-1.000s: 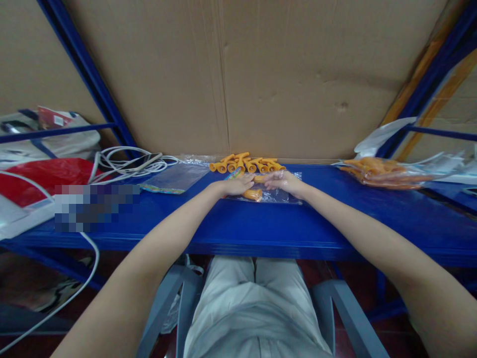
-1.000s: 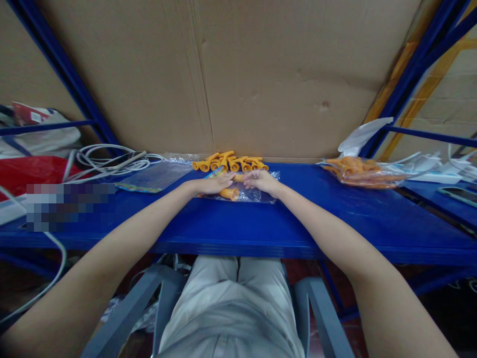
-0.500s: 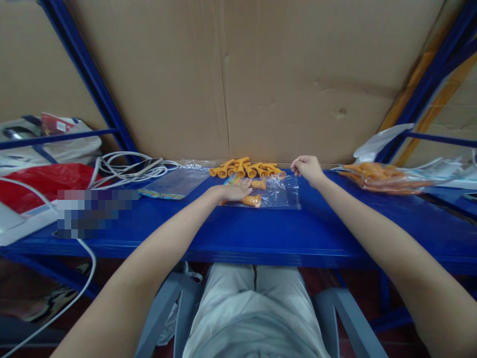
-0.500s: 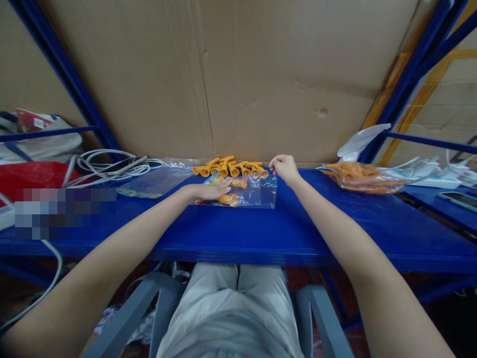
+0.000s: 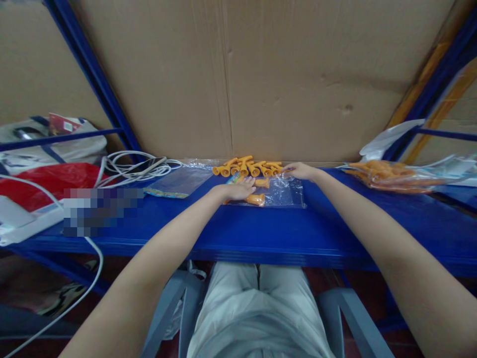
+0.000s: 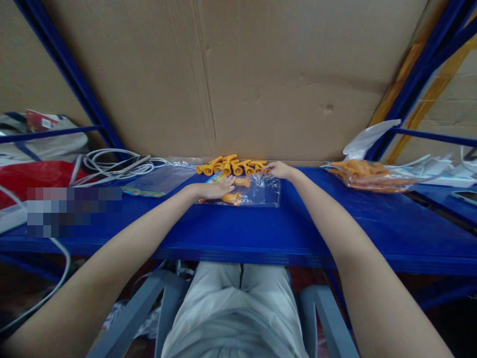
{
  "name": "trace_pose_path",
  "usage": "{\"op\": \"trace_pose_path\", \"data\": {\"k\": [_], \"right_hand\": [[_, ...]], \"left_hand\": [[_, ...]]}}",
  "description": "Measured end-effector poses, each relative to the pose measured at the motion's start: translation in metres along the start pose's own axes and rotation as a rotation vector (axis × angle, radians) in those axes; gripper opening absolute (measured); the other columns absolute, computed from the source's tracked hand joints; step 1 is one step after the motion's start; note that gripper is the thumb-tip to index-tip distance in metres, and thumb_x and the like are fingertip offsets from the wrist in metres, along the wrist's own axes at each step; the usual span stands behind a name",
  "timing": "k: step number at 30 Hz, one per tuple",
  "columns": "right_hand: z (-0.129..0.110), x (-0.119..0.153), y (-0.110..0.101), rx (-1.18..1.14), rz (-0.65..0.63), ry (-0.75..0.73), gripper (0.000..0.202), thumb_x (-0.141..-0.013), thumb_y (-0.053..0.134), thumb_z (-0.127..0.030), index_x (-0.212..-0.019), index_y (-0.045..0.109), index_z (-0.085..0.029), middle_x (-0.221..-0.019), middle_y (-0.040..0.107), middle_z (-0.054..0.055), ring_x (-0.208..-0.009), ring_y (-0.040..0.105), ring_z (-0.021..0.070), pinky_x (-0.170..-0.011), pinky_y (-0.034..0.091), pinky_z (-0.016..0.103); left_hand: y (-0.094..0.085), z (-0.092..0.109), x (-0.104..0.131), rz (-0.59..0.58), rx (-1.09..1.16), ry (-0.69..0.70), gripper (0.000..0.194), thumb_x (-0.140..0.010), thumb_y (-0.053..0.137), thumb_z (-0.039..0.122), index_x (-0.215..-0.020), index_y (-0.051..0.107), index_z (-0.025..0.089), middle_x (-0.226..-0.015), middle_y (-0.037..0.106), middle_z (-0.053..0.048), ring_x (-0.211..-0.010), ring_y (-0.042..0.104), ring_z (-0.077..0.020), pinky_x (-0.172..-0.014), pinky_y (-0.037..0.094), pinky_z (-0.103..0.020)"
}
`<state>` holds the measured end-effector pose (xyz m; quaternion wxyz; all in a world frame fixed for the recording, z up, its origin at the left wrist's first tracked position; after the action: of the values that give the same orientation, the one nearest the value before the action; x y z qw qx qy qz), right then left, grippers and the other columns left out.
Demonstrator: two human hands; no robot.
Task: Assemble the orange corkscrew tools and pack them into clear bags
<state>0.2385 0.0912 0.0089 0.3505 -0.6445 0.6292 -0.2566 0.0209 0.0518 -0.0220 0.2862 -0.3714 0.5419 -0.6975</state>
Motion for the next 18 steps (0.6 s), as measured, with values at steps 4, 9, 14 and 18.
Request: {"op": "trace_pose_path", "data": {"k": [4, 9, 14, 18], "right_hand": [[0.007, 0.012, -0.013, 0.078, -0.002, 0.13, 0.035, -0.082, 0.051, -0.008, -0.104, 0.077, -0.018, -0.09, 0.075, 0.006, -0.068, 0.064, 0.0149, -0.063, 0.049, 0.025], [0.022, 0.034, -0.024, 0.062, -0.002, 0.236, 0.042, -0.083, 0.047, -0.01, -0.115, 0.072, -0.019, -0.076, 0.072, 0.004, -0.053, 0.06, 0.0116, -0.056, 0.04, 0.024], [0.032, 0.042, -0.028, -0.036, 0.036, 0.251, 0.039, -0.085, 0.045, -0.009, -0.117, 0.068, -0.007, -0.067, 0.071, 0.007, -0.051, 0.059, 0.0122, -0.053, 0.038, 0.023], [0.041, 0.037, -0.032, 0.008, 0.029, 0.242, 0.043, -0.084, 0.047, -0.009, -0.123, 0.064, -0.007, -0.072, 0.073, 0.008, -0.056, 0.063, 0.0143, -0.055, 0.042, 0.024]], "left_hand": [[-0.001, 0.001, -0.002, 0.012, 0.009, 0.01, 0.068, -0.098, 0.014, 0.044, -0.158, 0.008, 0.013, -0.164, 0.003, -0.007, -0.151, -0.001, -0.0213, -0.122, 0.008, -0.039], [-0.001, -0.001, -0.003, 0.016, 0.017, -0.001, 0.07, -0.097, 0.016, 0.045, -0.158, 0.009, 0.011, -0.164, 0.001, -0.008, -0.151, -0.003, -0.0226, -0.122, 0.008, -0.039], [0.0, -0.004, -0.006, 0.002, 0.004, 0.009, 0.071, -0.097, 0.016, 0.046, -0.157, 0.007, 0.009, -0.164, -0.001, -0.009, -0.151, -0.003, -0.0209, -0.122, 0.007, -0.038], [0.0, -0.007, -0.006, -0.006, -0.001, 0.005, 0.073, -0.097, 0.014, 0.05, -0.157, 0.006, 0.009, -0.164, -0.001, -0.01, -0.151, -0.002, -0.0208, -0.122, 0.007, -0.038]]}}
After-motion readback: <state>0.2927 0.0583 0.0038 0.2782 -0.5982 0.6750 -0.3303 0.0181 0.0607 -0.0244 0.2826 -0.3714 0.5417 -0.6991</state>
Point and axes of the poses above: each hand's wrist, its own x-axis away from the middle knuckle, its own y-axis out of the palm, z = x × y, the point moved 6 cm from there along -x, towards the middle knuckle
